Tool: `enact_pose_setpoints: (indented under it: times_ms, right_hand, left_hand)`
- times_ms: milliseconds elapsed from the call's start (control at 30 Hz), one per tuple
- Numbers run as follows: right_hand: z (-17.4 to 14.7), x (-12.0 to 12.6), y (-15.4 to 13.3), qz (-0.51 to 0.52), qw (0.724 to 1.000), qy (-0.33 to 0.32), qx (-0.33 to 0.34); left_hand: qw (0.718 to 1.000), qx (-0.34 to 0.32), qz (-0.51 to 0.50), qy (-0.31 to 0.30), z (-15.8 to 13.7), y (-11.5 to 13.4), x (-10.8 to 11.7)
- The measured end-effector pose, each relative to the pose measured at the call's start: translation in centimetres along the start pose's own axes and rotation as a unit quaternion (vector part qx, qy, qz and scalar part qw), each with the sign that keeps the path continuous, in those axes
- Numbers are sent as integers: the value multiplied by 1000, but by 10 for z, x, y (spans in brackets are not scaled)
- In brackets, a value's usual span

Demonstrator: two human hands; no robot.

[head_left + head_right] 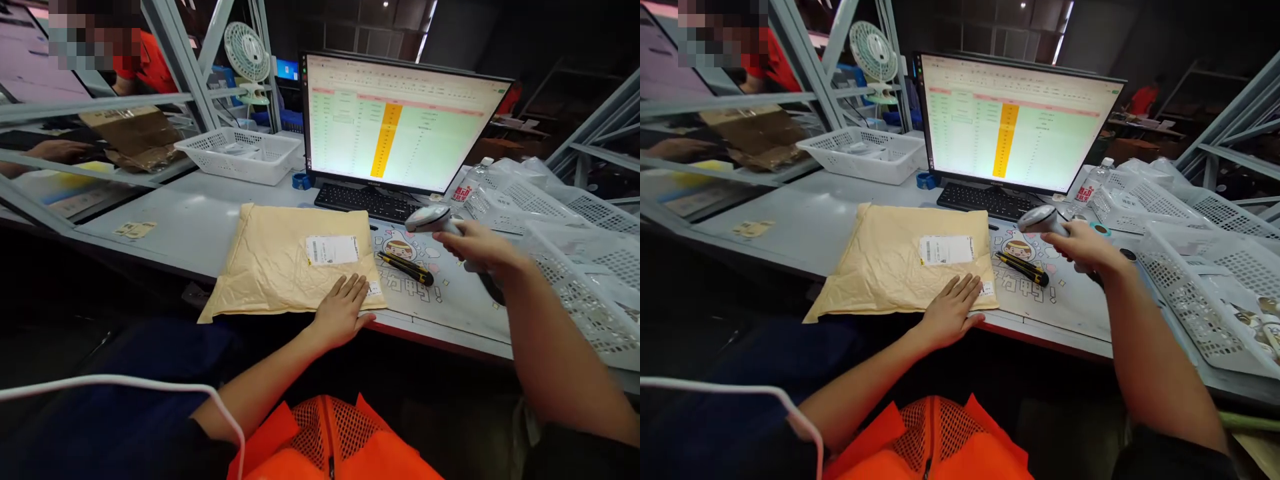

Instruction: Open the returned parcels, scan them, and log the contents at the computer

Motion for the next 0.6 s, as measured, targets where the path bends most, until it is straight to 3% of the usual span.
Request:
enact_pose_setpoints:
  times_ms: [67,133,233,300,367,467,600]
  right_hand:
    - [-17,0,-46,21,993,-110,32]
    - [-27,-10,-95,-14,980,-177,87]
    - [-25,-37,-148,-105,953,-216,183]
    - [-17,-54,-162,-139,938,-227,220]
    - [-8,-64,-161,-138,936,-225,231]
    - [4,-62,-137,-117,953,-178,216]
    - [19,-48,-69,-139,983,-78,93]
  left_hand:
    - [1000,-8,-5,-1,-2,-1,2]
    - [1000,-12,-13,6,-3,-1,6]
    - [999,-2,-29,22,-1,0,8]
    - [999,5,-43,23,-1,2,8]
    - [998,7,-58,15,-2,3,11]
    - [997,-16,-77,12,-10,0,26]
    - [994,-6,-77,74,-36,-34,57]
Point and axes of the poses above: each hand's wrist, its own z-axis towards the middle knuckle, its own x-axis out of the back of the hand, y = z × x, the point moved 3 cm from there along z, towards the middle knuckle, and after that the axes turned 14 degrees about -y, right-handed, at the moved point
